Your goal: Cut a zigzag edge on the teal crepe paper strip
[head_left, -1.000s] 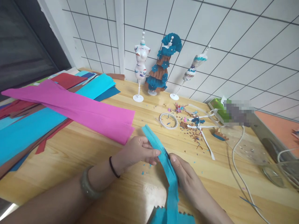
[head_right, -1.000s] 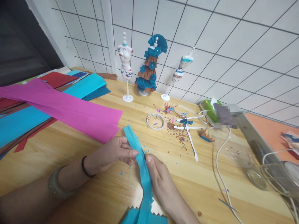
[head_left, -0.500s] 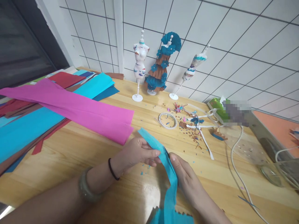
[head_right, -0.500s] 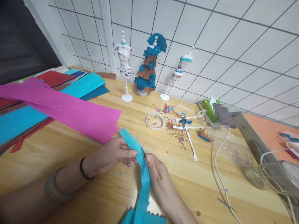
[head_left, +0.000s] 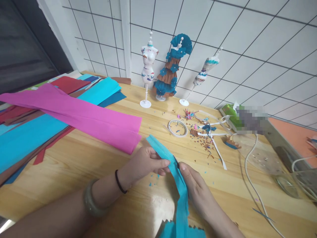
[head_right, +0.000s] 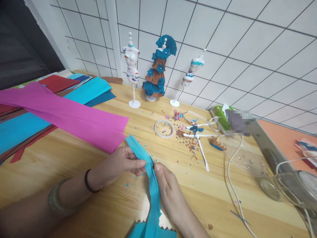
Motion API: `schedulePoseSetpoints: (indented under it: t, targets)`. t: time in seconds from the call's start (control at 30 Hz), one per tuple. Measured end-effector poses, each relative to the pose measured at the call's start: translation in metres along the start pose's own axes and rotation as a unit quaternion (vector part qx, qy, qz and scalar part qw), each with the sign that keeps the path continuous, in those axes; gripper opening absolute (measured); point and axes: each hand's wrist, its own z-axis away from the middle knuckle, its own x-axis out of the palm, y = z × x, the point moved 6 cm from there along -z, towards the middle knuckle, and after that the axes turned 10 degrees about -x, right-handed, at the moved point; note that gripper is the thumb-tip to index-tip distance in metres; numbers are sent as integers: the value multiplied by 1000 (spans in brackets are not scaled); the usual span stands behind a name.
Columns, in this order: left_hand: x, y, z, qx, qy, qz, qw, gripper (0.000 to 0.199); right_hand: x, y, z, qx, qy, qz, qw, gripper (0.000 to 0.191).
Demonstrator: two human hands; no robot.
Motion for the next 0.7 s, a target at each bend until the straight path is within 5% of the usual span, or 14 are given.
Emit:
schedulePoseSetpoints:
  t: [0.2, 0.7]
  targets:
    - [1, 2, 1, 30, 14, -37, 999, 22, -1, -3, 0, -9, 1, -2, 1000, 37]
    - [8, 1, 5, -32, -3, 55, 998, 29, -6, 5, 0, 5, 40, 14, 999, 37]
